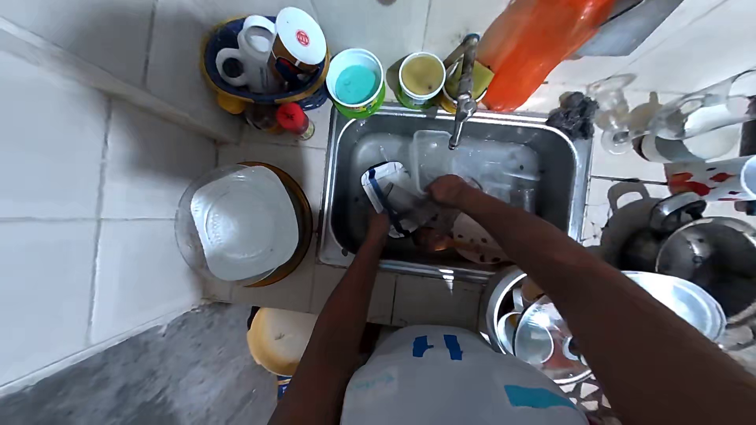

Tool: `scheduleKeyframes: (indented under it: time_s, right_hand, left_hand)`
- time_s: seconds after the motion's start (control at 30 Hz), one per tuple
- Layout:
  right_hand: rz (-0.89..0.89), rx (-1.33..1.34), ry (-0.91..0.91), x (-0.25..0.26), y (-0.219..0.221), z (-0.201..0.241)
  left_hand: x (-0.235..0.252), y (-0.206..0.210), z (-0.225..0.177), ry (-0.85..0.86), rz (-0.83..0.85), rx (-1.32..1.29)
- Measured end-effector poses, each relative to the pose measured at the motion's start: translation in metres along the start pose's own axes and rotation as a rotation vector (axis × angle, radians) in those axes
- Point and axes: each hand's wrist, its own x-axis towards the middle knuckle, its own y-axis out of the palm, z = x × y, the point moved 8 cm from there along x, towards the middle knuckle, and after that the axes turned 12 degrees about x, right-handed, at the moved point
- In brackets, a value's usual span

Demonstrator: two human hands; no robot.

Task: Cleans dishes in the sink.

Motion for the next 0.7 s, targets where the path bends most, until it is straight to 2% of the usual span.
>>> scheduleKeyframes:
  time_s: [0.03, 0.07, 0.1, 0.23, 0.33, 0.37, 0.5, 0.57, 0.63, 0.7]
  right_hand:
    - [0.3, 0.037, 0.202, 0.012, 0.025, -0.032]
    - [0.395, 0.056, 0.315, 0.015, 0.035, -0.051]
    - [0.406, 0.062, 0.376, 0.011, 0.034, -0.061]
    - [0.253, 0.198, 0.379, -0.015, 0.012, -0.078]
    - [0.277, 0.244, 0.302, -0.035, -0.001, -0.079]
    - [0.256, 0.261, 0.328, -0.041, -0.007, -0.087]
    - [-0.039, 0.217, 0.564, -0.063, -0.036, -0.181]
    - [-0.066, 0.224, 0.672, -0.071, -0.032, -0.223]
    - [-0.059, 0.229, 0.696, -0.07, -0.018, -0.256]
    - [-0.045, 0.241, 0.721, -0.064, -0.008, -0.267]
  left_hand:
    - [-0.003, -0.001, -0.009, 0.039, -0.001, 0.014]
    - [-0.007, -0.003, -0.018, 0.068, 0.001, 0.049]
    - [-0.01, -0.006, -0.028, 0.097, 0.008, 0.104]
    - [-0.012, -0.021, -0.059, 0.175, -0.037, 0.303]
    - [-0.017, -0.041, -0.07, 0.173, -0.077, 0.364]
    - [-0.018, -0.05, -0.068, 0.159, -0.096, 0.4]
    - [-0.021, -0.075, -0.057, 0.104, -0.201, 0.55]
    - [-0.027, -0.084, -0.052, 0.081, -0.252, 0.611]
    - [-0.031, -0.09, -0.049, 0.098, -0.288, 0.633]
    - [-0.031, -0.092, -0.047, 0.152, -0.31, 0.62]
